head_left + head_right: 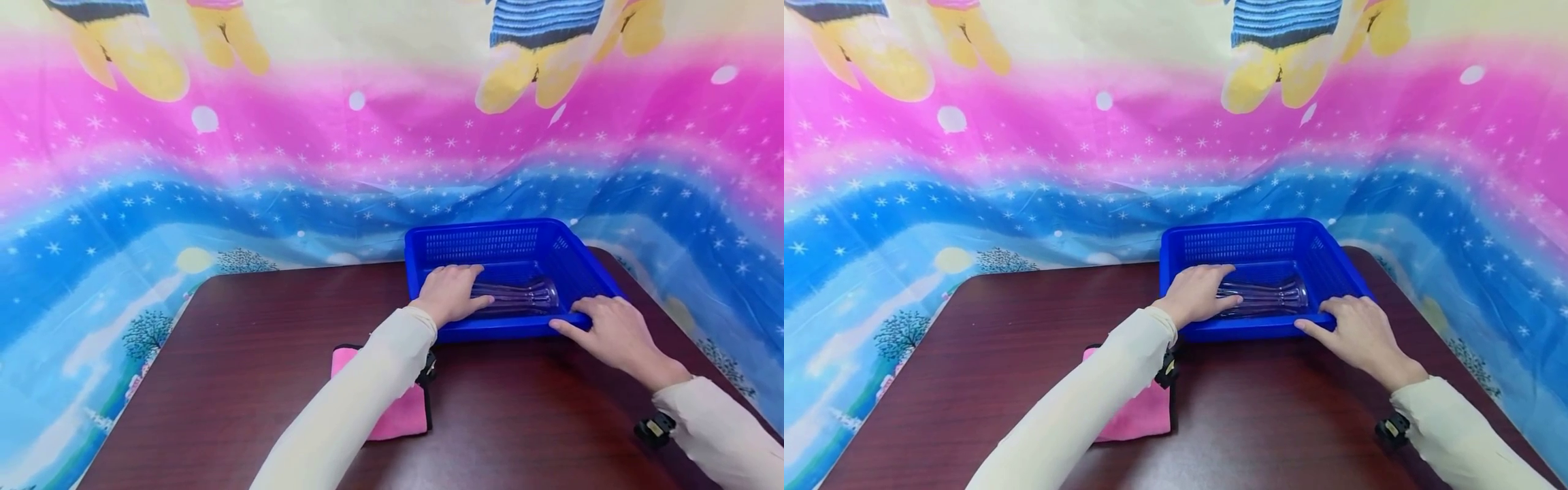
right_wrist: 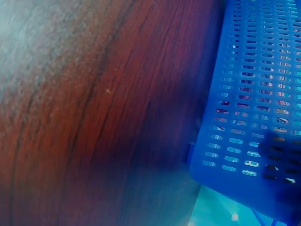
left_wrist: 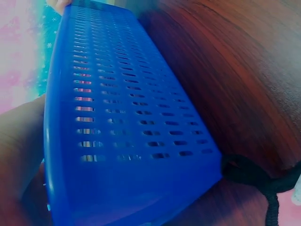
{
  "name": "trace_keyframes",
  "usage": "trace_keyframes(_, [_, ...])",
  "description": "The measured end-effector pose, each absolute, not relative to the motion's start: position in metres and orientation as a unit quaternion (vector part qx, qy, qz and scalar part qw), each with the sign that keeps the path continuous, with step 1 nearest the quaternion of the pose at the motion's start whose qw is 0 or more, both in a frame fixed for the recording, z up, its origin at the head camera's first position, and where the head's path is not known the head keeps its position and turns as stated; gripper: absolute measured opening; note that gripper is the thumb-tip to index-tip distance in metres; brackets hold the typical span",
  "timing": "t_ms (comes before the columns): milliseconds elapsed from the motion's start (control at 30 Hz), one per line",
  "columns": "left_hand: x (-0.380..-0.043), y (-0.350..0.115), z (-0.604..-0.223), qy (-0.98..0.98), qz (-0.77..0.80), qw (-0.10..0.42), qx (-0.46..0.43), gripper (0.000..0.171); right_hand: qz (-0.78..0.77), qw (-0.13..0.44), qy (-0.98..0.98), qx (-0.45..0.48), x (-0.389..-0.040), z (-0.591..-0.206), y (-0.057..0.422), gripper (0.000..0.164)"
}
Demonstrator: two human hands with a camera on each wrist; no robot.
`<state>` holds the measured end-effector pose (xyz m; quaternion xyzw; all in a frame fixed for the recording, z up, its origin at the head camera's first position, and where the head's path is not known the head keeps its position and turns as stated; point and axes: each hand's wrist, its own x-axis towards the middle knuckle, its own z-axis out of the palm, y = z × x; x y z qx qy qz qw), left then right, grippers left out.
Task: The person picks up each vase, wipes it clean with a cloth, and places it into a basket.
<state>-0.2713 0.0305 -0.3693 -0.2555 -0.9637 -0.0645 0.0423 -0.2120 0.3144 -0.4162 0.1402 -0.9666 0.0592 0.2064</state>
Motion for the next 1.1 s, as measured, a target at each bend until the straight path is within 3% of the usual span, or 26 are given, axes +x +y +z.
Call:
trace_keyframes(600, [-0.262, 0.011, -0.367, -0.952, -0.102, 0.107, -0.267, 0.061, 0.123, 0.177, -0.967, 0.133, -0.209, -0.407, 0.315, 0.045])
trace_keyframes(1100, [-0.247, -0.004, -0.368, -0.949, -0.146, 0.114, -0.257, 0.056, 0.166, 0.159, -0.966, 0.118, -0.209, -0.402, 0.312, 0.046])
